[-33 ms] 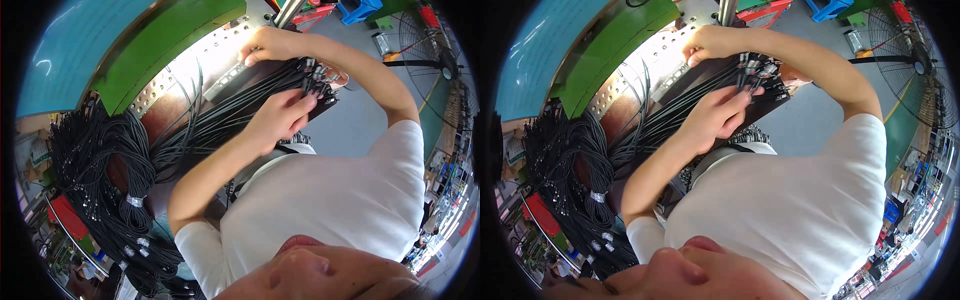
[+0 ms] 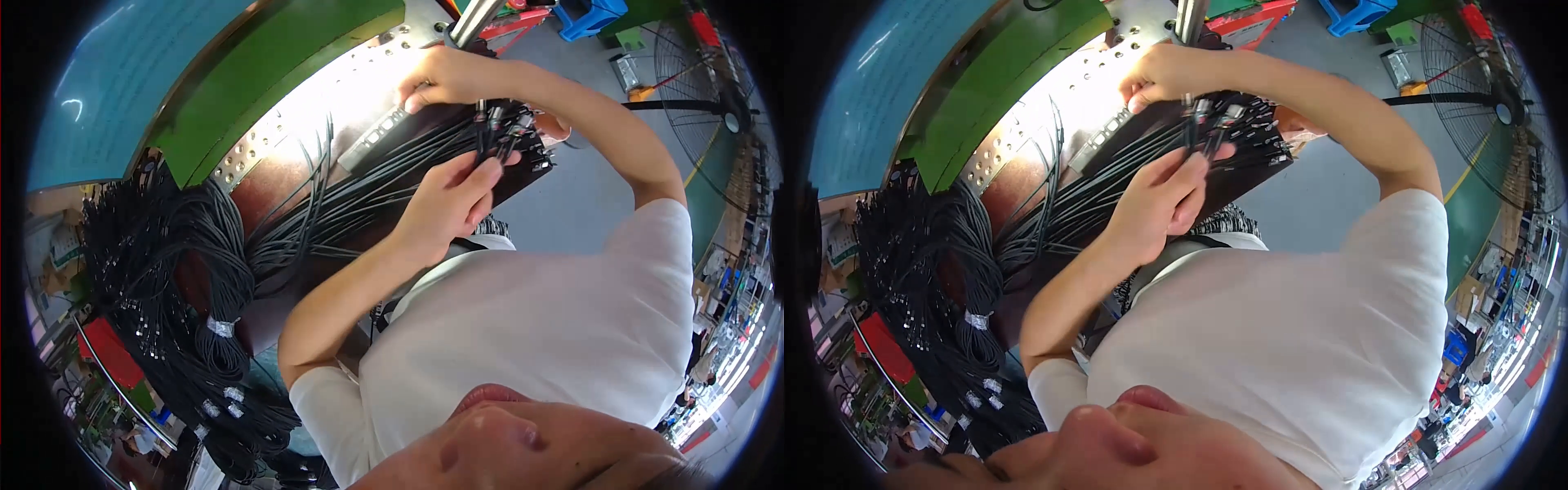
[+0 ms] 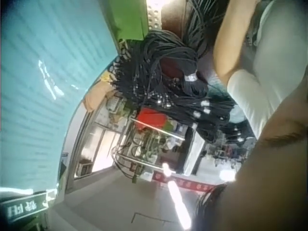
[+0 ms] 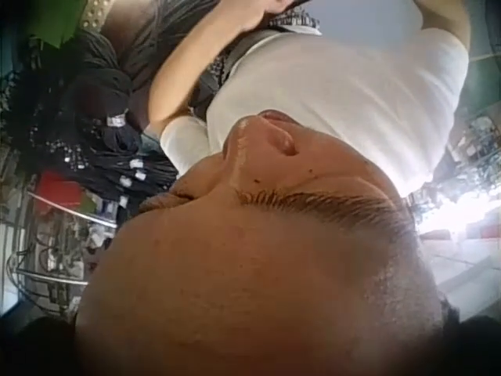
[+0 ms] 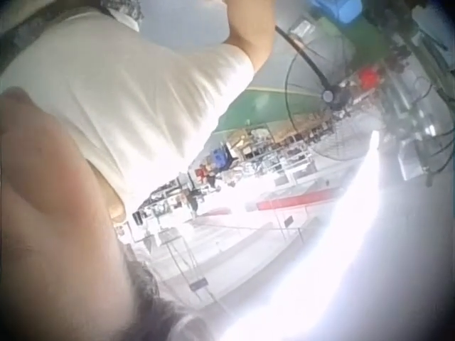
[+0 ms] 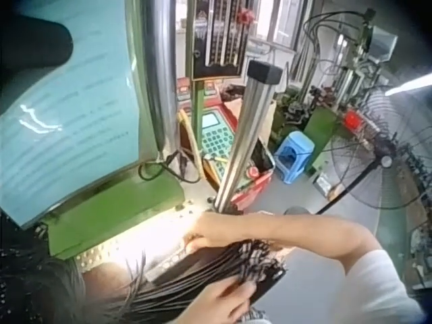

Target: Assembling and testing black cable bundles by plugging connectors into a testing fixture at a factory workstation.

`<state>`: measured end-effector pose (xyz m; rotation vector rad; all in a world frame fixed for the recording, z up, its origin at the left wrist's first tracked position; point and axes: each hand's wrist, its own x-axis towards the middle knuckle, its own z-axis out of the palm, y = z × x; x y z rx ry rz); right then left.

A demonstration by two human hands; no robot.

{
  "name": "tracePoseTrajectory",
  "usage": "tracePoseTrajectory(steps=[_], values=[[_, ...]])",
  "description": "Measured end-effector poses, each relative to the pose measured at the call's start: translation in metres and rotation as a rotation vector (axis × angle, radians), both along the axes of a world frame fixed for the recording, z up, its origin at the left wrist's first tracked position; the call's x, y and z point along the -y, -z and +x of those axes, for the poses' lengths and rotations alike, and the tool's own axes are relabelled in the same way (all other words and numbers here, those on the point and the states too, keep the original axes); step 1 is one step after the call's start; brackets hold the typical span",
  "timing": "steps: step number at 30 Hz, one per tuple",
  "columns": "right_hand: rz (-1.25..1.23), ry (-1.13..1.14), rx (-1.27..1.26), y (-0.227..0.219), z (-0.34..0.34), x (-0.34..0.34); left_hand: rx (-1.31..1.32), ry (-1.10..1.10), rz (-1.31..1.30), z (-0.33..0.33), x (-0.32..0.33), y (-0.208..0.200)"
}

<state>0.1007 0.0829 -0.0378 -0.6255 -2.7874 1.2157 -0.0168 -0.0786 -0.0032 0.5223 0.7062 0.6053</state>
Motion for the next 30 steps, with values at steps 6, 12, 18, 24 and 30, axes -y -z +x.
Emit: tracePoseTrajectory(steps=[6, 12, 18, 24, 30], values=[[0.512, 0.346, -0.464, -0.008, 0.022, 0.061, -0.121, -0.604, 0.024, -0.021, 0.040, 0.027], [0.884, 0.063, -0.452, -0.012, -0.004, 0.084, -0.080, -0.635, -0.027, -0.033, 0.055, 0.029], [0.695, 0.234, -0.459, 0.005, -0.026, 0.095, -0.033, -0.598, -0.067, -0.050, 0.067, 0.022], [0.249, 0.499, -0.373, 0.020, -0.053, 0.110, -0.167, -0.774, 0.114, -0.065, 0.069, 0.032], [0.233, 0.491, -0.425, 0.023, -0.055, 0.110, -0.012, -0.705, 0.067, -0.069, 0.069, 0.033]])
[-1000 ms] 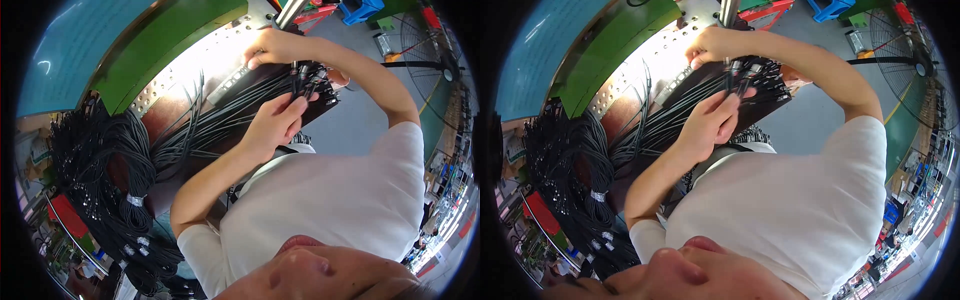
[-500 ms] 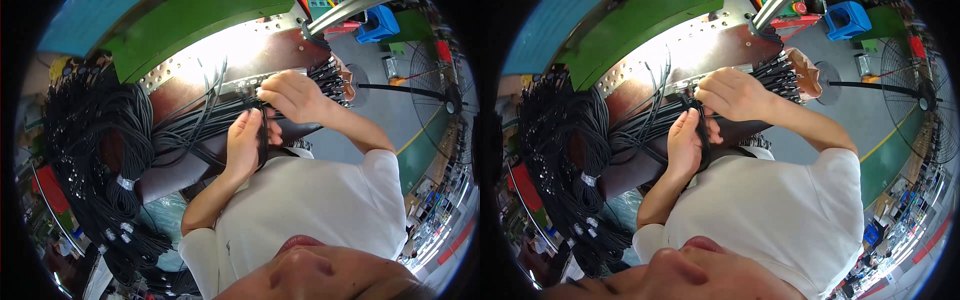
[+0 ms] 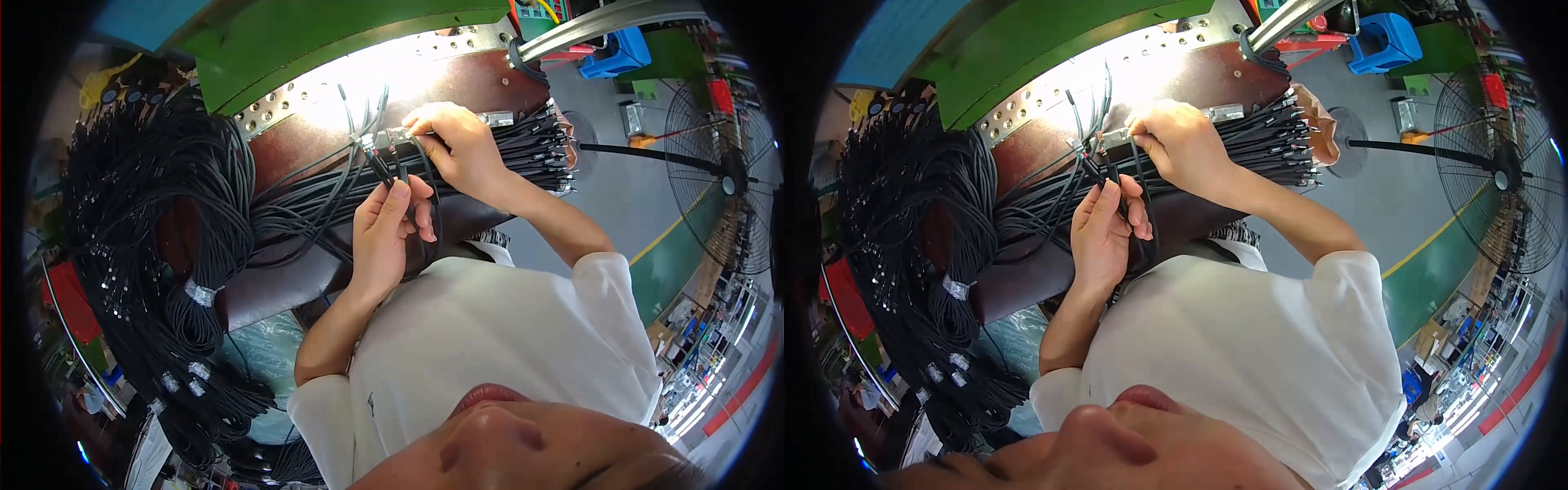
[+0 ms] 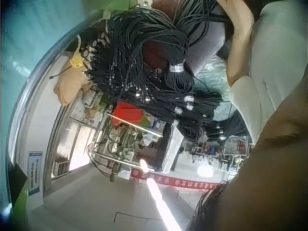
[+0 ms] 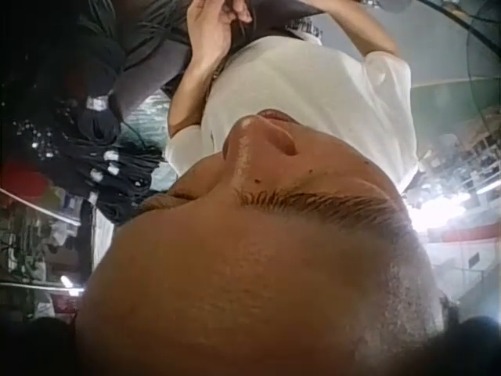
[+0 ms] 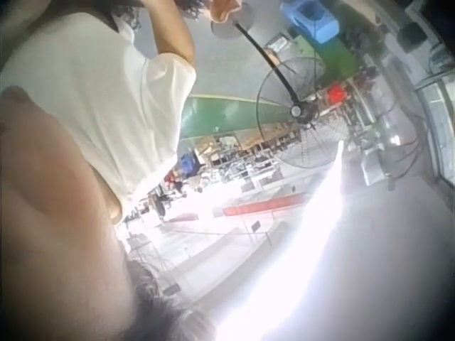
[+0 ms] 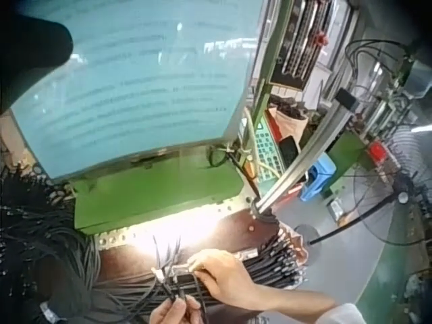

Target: Assembling and testing black cable bundles by plugging connectors into a testing fixture at a factory workstation.

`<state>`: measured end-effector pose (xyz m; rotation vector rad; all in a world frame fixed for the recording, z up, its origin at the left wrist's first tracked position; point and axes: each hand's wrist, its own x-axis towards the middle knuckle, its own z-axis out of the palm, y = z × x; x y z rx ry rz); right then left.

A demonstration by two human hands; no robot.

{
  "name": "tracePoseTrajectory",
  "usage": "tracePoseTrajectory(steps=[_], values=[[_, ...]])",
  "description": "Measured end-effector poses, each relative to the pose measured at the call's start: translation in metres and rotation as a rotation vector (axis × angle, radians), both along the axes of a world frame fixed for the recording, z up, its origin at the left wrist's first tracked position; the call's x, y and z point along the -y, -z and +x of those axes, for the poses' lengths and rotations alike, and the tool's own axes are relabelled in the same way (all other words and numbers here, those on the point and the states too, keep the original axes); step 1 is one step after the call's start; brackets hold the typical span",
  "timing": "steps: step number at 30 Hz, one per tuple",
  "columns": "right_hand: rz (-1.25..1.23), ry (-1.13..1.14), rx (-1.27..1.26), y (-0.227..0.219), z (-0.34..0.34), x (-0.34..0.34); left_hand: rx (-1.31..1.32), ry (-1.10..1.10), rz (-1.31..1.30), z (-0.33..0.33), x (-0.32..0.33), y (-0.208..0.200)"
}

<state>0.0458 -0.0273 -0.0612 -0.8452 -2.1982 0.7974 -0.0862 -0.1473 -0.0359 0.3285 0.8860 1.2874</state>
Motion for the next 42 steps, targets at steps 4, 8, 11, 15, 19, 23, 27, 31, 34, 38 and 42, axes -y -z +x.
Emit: tracePoseTrajectory(steps=[4, 8, 11, 15, 19, 23, 27, 31, 34, 38, 42], values=[[-0.015, 0.008, -0.004, 0.000, 0.001, -0.002, 0.056, 0.028, 0.005, 0.000, -0.003, 0.001], [-0.039, -0.001, 0.049, -0.007, 0.002, -0.005, 0.064, 0.053, -0.007, -0.003, -0.002, 0.000], [-0.048, -0.008, 0.054, -0.004, 0.007, -0.008, 0.039, 0.044, -0.021, -0.004, -0.002, 0.001], [0.010, -0.023, 0.069, -0.001, 0.005, -0.007, 0.086, 0.049, -0.019, -0.001, -0.005, 0.001], [0.013, -0.020, 0.067, -0.001, 0.006, -0.006, 0.080, 0.058, -0.023, -0.003, -0.005, 0.000], [0.013, -0.043, 0.057, -0.001, 0.009, -0.007, 0.073, 0.073, -0.033, -0.004, -0.007, 0.002], [0.018, -0.064, 0.081, -0.002, 0.007, -0.008, 0.087, 0.078, -0.039, -0.004, -0.005, 0.001], [0.054, -0.100, 0.044, 0.003, 0.010, -0.008, 0.098, 0.083, -0.053, -0.005, -0.006, 0.002], [0.113, -0.085, 0.063, 0.005, 0.008, -0.008, 0.095, 0.094, -0.033, -0.003, -0.008, 0.000], [0.171, -0.119, 0.107, -0.001, 0.010, -0.009, 0.102, 0.101, -0.031, -0.002, -0.007, -0.001], [0.444, -0.194, 0.119, -0.032, 0.009, -0.015, 0.092, 0.148, -0.032, -0.001, -0.013, -0.004]])
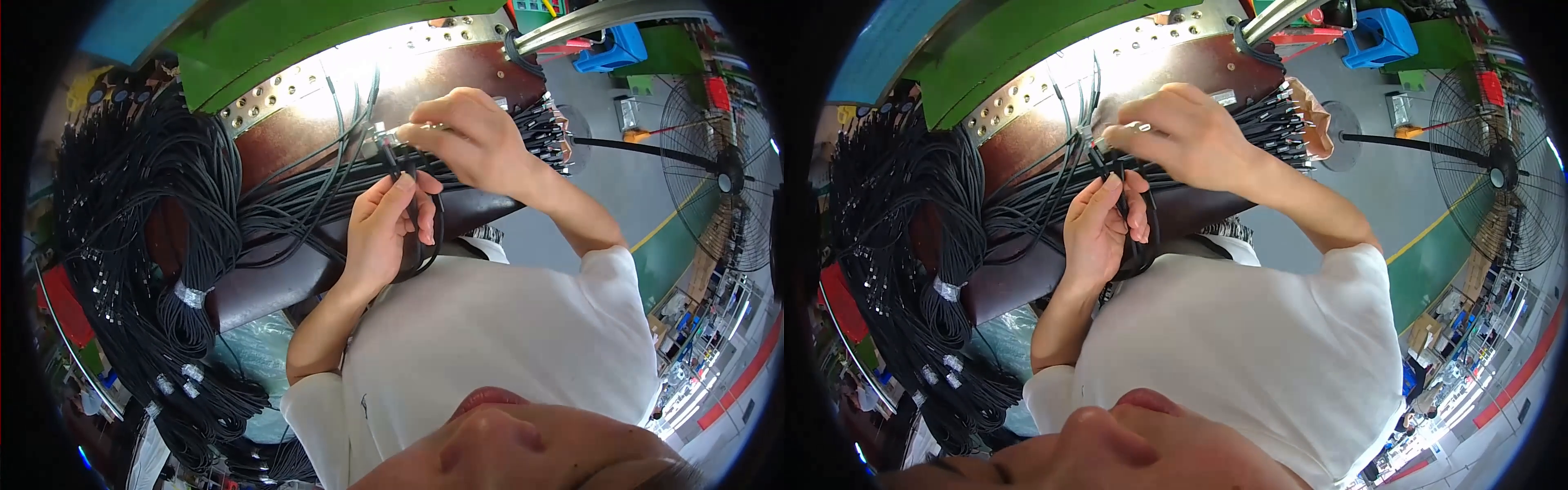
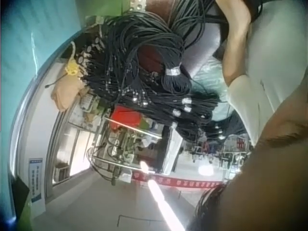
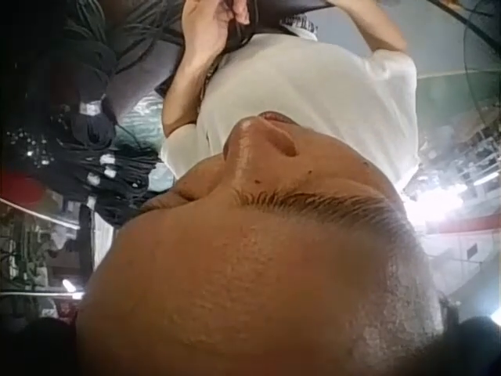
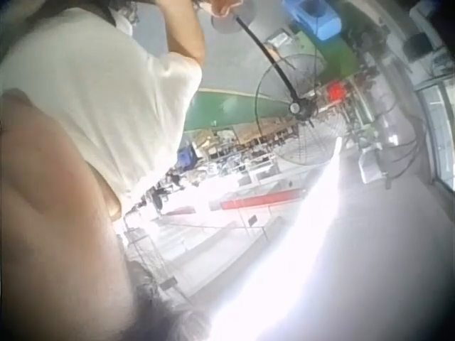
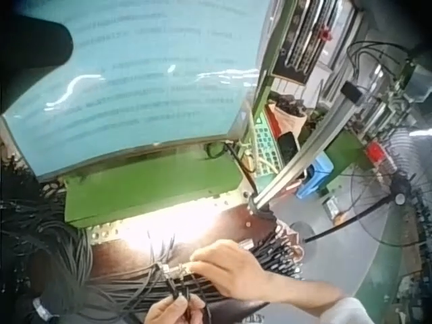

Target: Assembling and testing black cable bundles by plugging connectors into a testing fixture at a factory workstation.

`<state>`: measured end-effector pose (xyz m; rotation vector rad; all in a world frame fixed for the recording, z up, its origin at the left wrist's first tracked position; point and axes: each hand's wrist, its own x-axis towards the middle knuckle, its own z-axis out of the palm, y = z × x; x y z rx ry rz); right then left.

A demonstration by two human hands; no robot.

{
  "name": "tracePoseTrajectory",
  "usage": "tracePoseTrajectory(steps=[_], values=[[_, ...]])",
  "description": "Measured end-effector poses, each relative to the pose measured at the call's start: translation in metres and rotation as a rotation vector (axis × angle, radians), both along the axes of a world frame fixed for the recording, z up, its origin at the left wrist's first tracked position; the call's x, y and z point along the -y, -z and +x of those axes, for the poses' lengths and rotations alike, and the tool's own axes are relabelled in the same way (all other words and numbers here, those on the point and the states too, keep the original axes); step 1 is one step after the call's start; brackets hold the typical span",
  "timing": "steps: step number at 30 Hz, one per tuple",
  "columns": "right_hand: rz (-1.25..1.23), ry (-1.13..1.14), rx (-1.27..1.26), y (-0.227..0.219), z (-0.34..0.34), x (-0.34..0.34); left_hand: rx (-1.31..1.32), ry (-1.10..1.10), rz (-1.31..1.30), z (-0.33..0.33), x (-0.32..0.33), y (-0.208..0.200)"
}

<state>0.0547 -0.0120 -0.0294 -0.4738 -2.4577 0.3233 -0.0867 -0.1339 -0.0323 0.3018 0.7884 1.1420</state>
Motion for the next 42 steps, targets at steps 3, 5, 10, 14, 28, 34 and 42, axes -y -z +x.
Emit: tracePoseTrajectory(steps=[3, 5, 10, 14, 28, 34, 42], values=[[0.141, -0.077, 0.051, -0.008, 0.006, 0.004, -0.095, 0.147, -0.038, -0.002, 0.002, -0.015], [0.104, 0.071, -0.032, 0.006, 0.020, -0.007, -0.453, -0.031, 0.067, 0.006, 0.012, -0.015], [-0.373, 0.166, -0.046, 0.035, 0.017, 0.004, -0.026, -0.121, -0.039, 0.001, 0.002, -0.015], [-0.348, 0.129, 0.038, 0.031, 0.016, -0.003, -0.054, -0.165, -0.045, 0.005, -0.005, -0.009], [-0.324, 0.112, -0.088, 0.012, 0.046, -0.017, -1.143, -0.048, 0.506, -0.003, 0.001, -0.022], [-0.584, 0.111, 0.086, 0.018, 0.051, -0.026, -0.793, 0.198, 0.247, -0.003, -0.015, -0.031], [-0.149, 0.112, 0.160, 0.010, 0.063, -0.028, -0.623, 0.411, 0.053, -0.004, -0.046, -0.028]])
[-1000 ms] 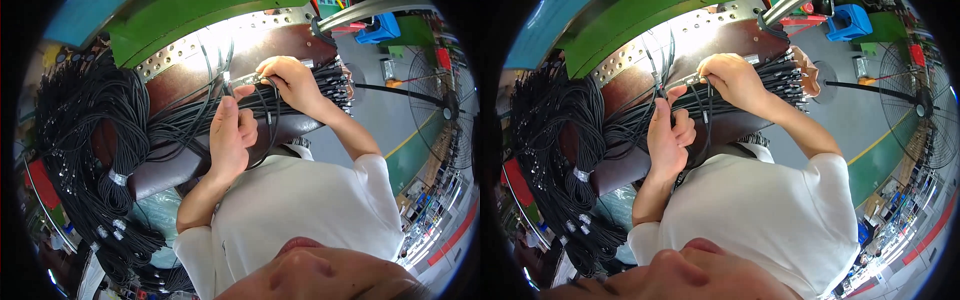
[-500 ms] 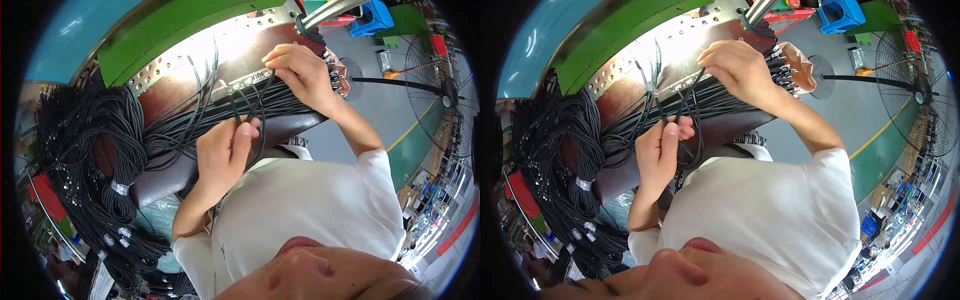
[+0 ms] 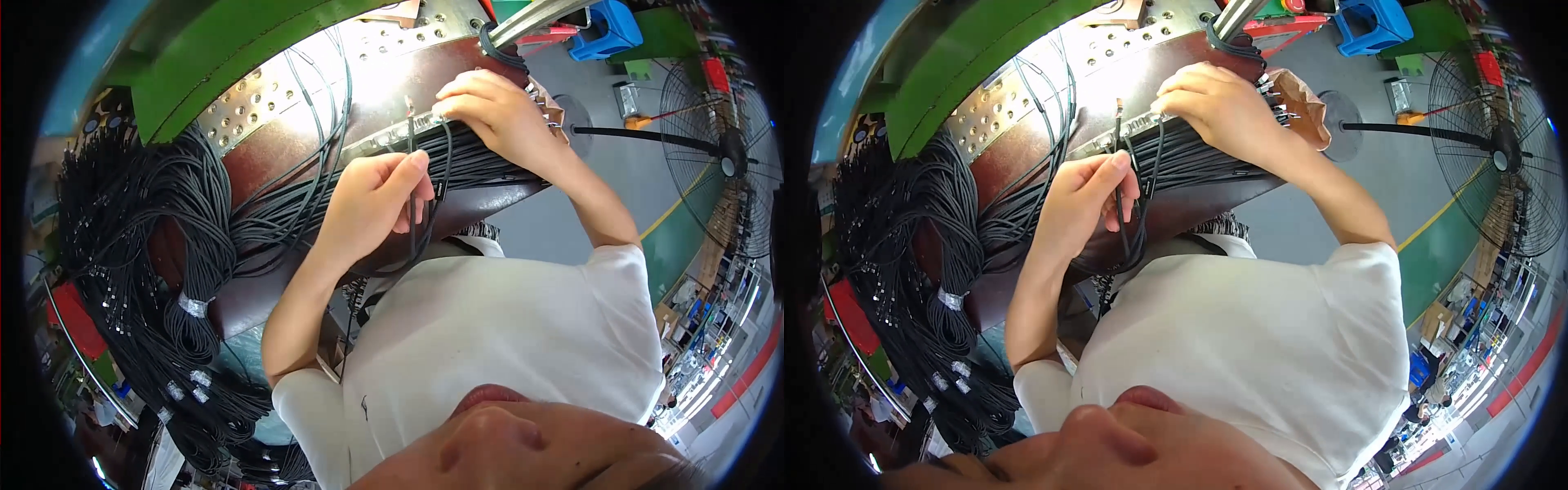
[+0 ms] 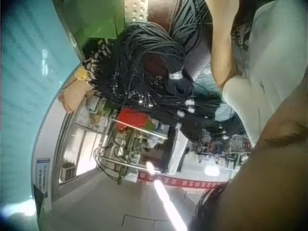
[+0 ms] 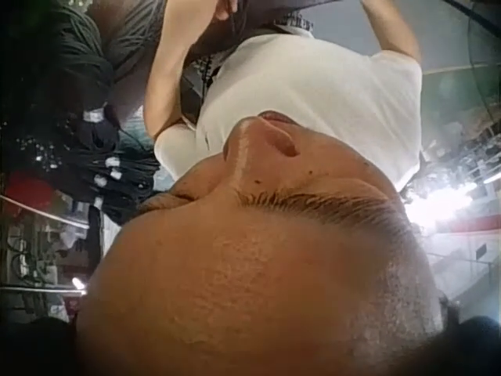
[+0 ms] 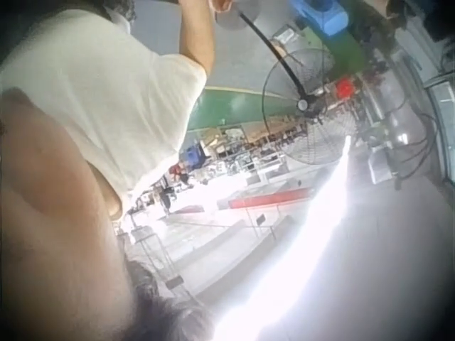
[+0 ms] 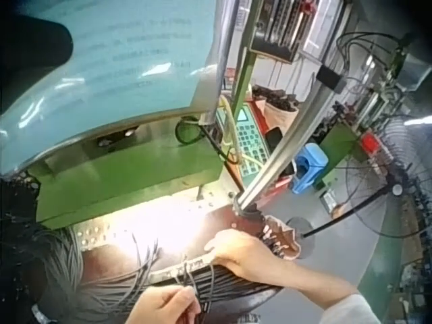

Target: Assembling and testing black cable bundles by plugging connectors into a testing fixture at a factory workstation.

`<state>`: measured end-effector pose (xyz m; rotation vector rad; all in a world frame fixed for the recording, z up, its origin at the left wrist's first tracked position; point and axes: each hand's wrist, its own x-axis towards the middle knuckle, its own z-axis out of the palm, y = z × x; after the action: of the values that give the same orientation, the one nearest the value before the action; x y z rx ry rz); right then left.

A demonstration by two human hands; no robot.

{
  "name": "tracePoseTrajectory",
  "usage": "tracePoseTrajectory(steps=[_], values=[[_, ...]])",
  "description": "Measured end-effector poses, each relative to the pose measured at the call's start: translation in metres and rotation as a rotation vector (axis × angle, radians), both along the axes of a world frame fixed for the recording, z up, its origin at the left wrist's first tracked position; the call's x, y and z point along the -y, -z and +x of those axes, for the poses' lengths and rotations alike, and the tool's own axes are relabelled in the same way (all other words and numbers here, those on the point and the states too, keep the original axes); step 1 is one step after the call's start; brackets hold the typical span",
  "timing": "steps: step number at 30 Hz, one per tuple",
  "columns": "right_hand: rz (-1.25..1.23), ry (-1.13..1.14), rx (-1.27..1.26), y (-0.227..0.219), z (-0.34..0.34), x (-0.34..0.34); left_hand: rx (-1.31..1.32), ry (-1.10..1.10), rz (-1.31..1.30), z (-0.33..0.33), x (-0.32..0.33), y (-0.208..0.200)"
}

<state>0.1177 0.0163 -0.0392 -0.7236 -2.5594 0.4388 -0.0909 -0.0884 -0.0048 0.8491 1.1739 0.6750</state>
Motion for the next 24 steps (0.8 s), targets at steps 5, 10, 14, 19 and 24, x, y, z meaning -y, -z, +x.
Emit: tracePoseTrajectory(steps=[5, 10, 14, 19, 24], values=[[0.292, -0.130, 0.041, -0.032, -0.013, 0.005, -0.547, 0.147, 0.550, 0.018, -0.013, -0.025], [-0.174, 0.093, -0.221, 0.010, 0.005, 0.004, -0.787, 0.147, 0.849, 0.015, 0.010, -0.034], [-0.383, 0.116, -0.145, 0.013, 0.005, 0.000, -0.633, 0.064, 0.659, -0.013, 0.017, -0.019], [-0.311, 0.039, -0.091, 0.012, 0.008, -0.003, -0.537, -0.247, 0.303, -0.088, -0.031, 0.018], [-0.513, 0.062, -0.063, -0.018, -0.036, -0.074, 0.312, -0.531, 0.212, -0.090, -0.113, 0.051]])
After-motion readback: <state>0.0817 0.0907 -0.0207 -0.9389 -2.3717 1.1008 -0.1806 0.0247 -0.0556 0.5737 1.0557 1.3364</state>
